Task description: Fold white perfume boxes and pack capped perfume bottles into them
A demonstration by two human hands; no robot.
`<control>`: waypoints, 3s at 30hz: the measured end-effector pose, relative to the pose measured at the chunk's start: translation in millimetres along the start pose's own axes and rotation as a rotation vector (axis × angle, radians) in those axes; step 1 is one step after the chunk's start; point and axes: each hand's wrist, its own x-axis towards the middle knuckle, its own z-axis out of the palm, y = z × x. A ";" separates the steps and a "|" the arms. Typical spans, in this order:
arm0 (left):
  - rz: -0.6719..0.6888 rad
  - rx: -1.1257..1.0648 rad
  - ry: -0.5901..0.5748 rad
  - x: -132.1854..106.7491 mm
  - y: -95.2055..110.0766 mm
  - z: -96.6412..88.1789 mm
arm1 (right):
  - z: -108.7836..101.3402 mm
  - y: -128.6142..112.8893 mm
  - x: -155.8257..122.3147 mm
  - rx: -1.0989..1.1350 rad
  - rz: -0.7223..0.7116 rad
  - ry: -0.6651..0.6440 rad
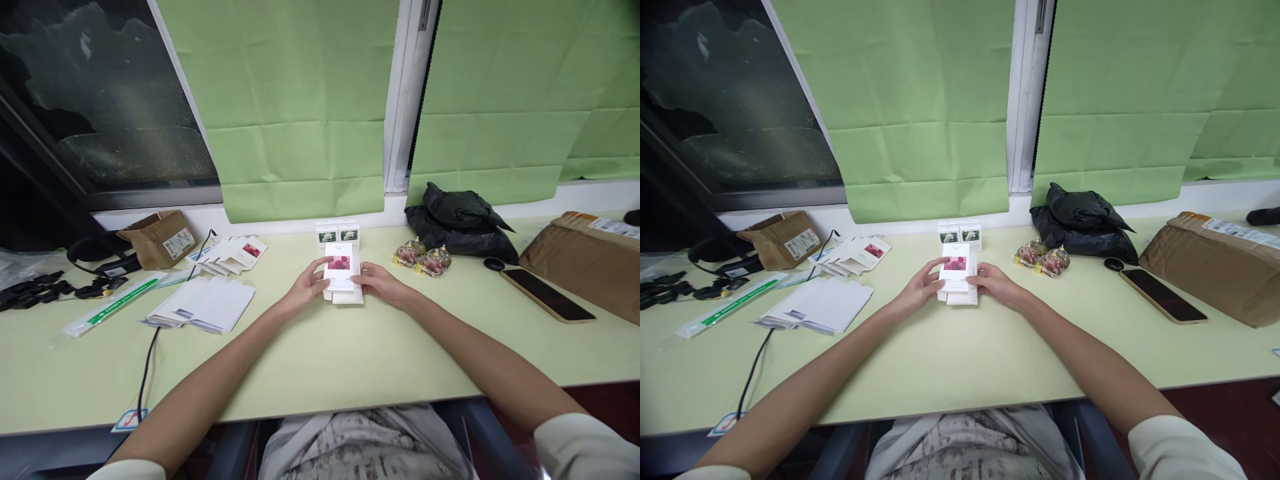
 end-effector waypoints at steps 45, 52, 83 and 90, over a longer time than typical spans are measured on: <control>0.057 0.179 0.073 1.5 -2.7 -6.0 | -7.8 2.1 -1.5 -0.308 -0.142 -0.106; 0.059 0.295 -0.011 -3.4 -1.1 -1.9 | -12.3 5.3 -2.9 -0.576 -0.238 -0.038; 0.242 0.618 0.143 -3.7 -9.6 12.1 | 10.1 -1.4 -11.4 -0.998 -0.353 0.043; 0.224 0.633 0.142 -4.8 -7.4 14.3 | 12.2 -0.2 -12.2 -1.049 -0.369 0.064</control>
